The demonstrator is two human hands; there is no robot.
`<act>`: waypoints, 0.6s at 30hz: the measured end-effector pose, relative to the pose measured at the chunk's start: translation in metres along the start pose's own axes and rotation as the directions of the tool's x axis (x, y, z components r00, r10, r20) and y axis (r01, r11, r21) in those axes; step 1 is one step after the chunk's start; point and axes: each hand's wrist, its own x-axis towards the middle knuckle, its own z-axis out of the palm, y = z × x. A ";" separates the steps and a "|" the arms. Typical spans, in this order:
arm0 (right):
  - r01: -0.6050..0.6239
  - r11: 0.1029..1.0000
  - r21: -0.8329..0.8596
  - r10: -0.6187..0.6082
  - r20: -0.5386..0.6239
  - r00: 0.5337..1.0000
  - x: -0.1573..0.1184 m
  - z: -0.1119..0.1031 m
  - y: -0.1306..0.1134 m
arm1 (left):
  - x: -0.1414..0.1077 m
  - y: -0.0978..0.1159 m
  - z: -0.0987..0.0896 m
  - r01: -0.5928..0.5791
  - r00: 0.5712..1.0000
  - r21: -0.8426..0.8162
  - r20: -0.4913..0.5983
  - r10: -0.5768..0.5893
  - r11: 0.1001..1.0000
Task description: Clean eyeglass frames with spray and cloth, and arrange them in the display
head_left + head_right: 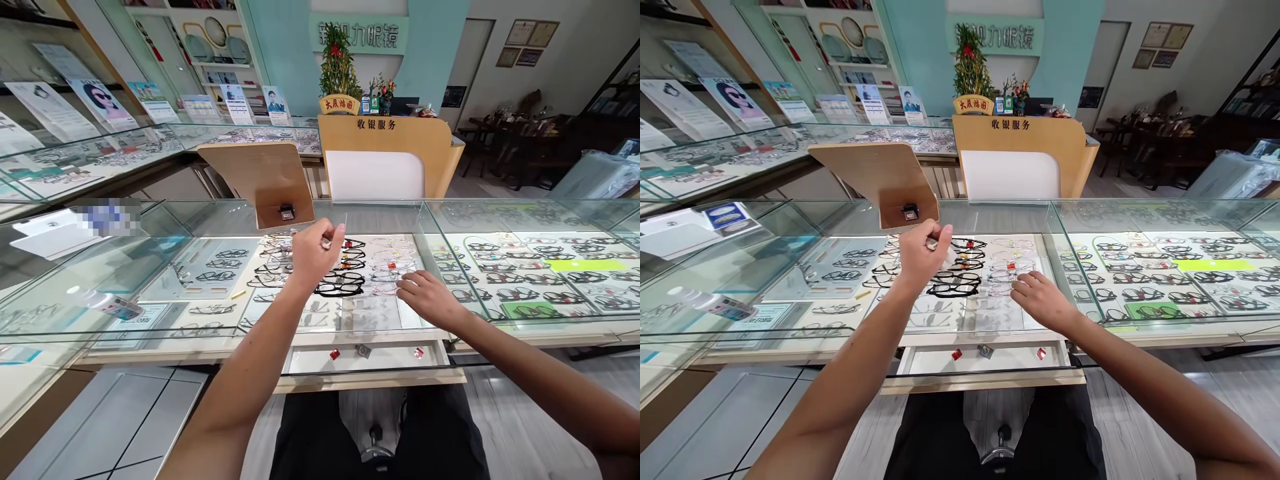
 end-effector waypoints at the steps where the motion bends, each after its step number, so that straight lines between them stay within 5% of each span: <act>1: -0.002 1.000 -0.010 0.002 -0.006 1.000 0.001 0.001 0.000 | 0.000 0.000 0.001 -0.026 1.000 0.013 0.002 0.026 1.000; 5: -0.050 0.997 0.055 0.050 -0.003 0.999 0.007 -0.002 0.003 | 0.000 -0.006 0.004 -0.105 0.994 0.073 -0.025 0.107 0.992; 11: -0.376 0.900 0.221 0.348 0.158 0.924 0.030 -0.019 0.036 | 0.000 -0.015 0.006 -0.120 0.993 0.167 0.006 0.121 0.979; 15: -0.448 0.864 0.231 0.351 0.363 0.863 0.054 -0.011 0.056 | 0.007 -0.016 -0.005 -0.079 0.979 0.258 0.203 0.026 0.963; 18: -0.449 0.863 0.234 0.320 0.435 0.842 0.064 -0.001 0.060 | 0.015 -0.013 -0.023 -0.056 0.901 0.293 0.428 -0.078 0.955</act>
